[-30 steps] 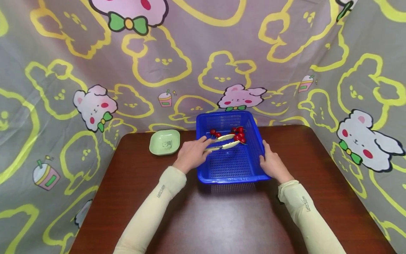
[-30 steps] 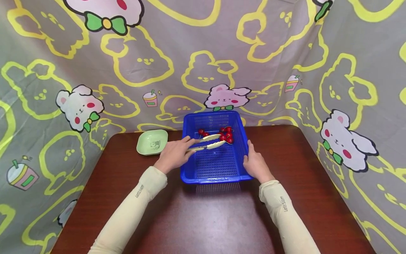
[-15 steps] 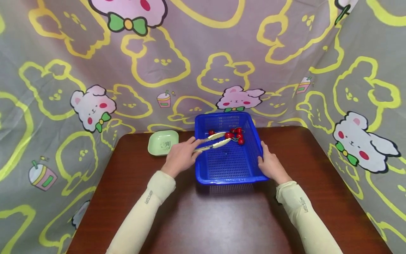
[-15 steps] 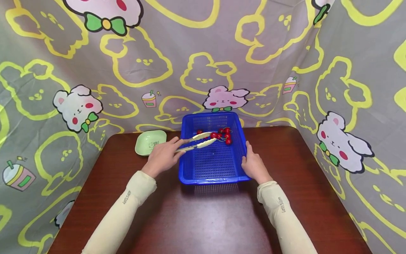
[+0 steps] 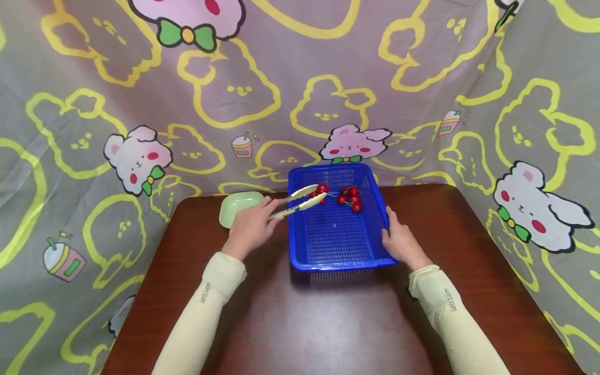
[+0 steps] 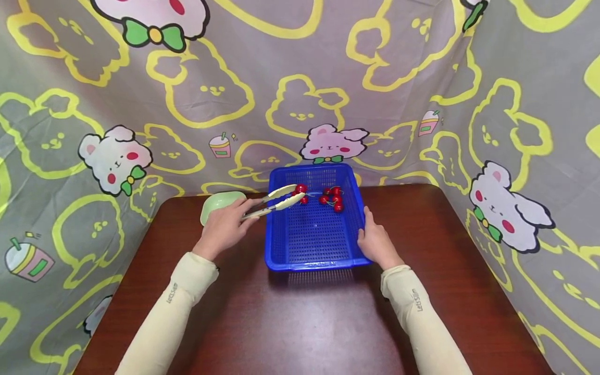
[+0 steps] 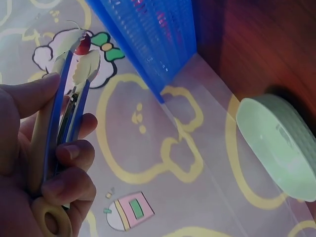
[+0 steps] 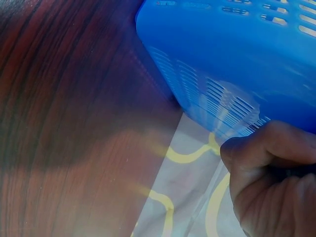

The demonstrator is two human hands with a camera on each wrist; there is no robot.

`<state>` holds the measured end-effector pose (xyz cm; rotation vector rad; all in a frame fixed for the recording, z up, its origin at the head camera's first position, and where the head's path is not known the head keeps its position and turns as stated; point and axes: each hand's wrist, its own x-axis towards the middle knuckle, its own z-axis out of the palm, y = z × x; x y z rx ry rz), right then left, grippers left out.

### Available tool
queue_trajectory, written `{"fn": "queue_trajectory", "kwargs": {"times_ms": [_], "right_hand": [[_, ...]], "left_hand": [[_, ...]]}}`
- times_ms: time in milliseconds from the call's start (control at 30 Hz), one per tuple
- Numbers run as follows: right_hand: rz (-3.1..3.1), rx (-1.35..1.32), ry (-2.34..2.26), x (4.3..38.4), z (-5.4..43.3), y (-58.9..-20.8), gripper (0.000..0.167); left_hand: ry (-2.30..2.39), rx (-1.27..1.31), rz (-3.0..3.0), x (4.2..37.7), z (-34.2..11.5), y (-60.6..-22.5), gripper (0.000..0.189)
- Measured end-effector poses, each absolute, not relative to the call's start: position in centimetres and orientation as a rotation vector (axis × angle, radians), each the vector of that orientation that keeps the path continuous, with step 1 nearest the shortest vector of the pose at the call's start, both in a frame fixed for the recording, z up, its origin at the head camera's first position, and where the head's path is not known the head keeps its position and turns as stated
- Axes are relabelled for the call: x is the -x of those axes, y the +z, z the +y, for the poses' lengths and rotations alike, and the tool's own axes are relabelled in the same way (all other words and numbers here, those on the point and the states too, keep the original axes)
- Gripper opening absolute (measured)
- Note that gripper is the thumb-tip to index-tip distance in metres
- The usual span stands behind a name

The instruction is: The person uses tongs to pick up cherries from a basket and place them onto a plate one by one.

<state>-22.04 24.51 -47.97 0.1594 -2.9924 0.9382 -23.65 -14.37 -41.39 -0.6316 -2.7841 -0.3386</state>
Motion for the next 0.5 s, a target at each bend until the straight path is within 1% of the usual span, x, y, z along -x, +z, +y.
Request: {"fn": "queue_trajectory", "kwargs": {"times_ms": [500], "right_hand": [[-3.002,-0.155,0.938,22.1,24.6,-47.7,0.067]], "left_hand": [[-0.349,0.482,-2.804,24.3,-18.1,-40.8,0.045]]}}
